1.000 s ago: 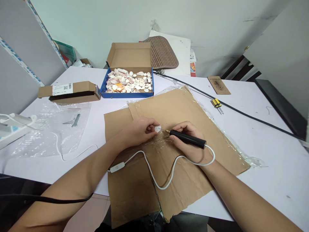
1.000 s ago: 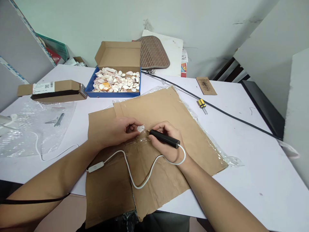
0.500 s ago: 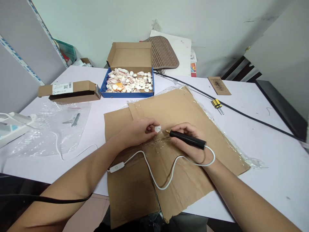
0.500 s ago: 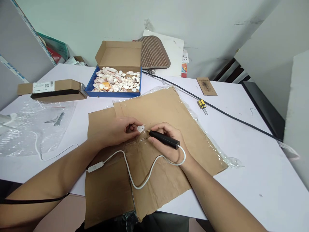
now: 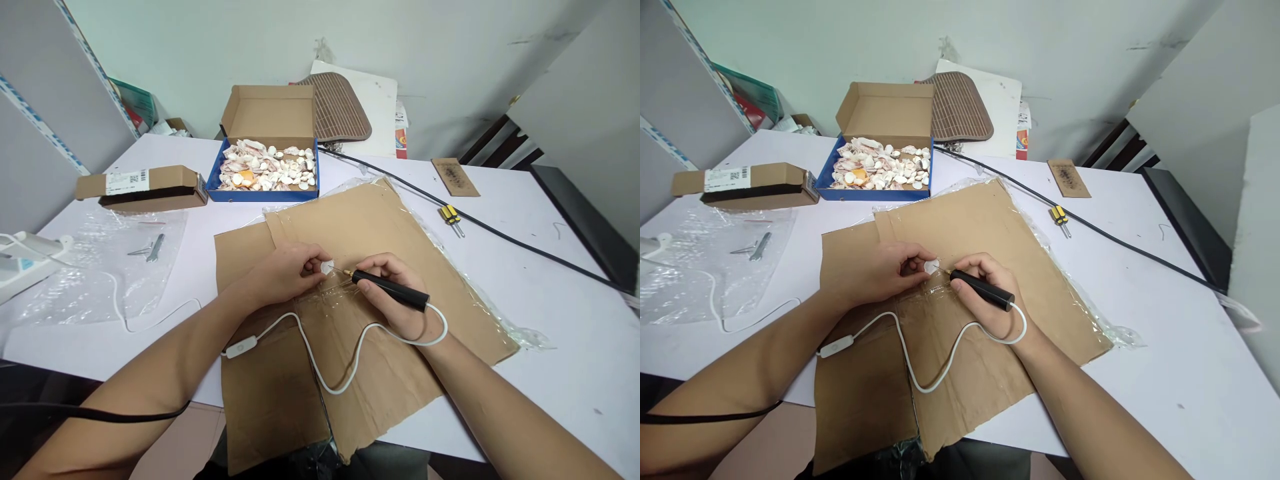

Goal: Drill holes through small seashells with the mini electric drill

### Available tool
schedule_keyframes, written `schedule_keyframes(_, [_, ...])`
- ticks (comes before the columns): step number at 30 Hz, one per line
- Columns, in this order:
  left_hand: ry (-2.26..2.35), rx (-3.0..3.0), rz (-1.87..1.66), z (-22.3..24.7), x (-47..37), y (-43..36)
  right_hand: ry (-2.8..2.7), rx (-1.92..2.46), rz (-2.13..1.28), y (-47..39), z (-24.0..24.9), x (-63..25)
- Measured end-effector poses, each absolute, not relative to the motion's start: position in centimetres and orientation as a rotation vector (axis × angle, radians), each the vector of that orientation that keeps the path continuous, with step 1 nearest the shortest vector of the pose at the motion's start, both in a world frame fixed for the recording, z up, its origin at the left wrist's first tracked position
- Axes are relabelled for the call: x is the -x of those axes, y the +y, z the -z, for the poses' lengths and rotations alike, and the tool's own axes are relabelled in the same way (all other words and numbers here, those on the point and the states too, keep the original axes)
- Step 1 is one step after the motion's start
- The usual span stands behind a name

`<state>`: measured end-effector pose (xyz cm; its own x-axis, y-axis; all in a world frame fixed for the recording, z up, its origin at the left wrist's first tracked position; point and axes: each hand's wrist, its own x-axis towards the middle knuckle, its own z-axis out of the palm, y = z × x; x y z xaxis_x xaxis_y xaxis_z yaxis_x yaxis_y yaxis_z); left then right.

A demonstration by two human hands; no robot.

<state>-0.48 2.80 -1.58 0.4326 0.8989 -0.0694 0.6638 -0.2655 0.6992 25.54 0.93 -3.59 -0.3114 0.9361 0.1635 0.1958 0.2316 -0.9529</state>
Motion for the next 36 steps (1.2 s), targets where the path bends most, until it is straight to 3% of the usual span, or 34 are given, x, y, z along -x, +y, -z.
schedule_keyframes(36, [1.304,-2.030,-0.469,1.51,0.50,2.73,-1.656,1.036,-1.206,1.08,3.44,-25.41])
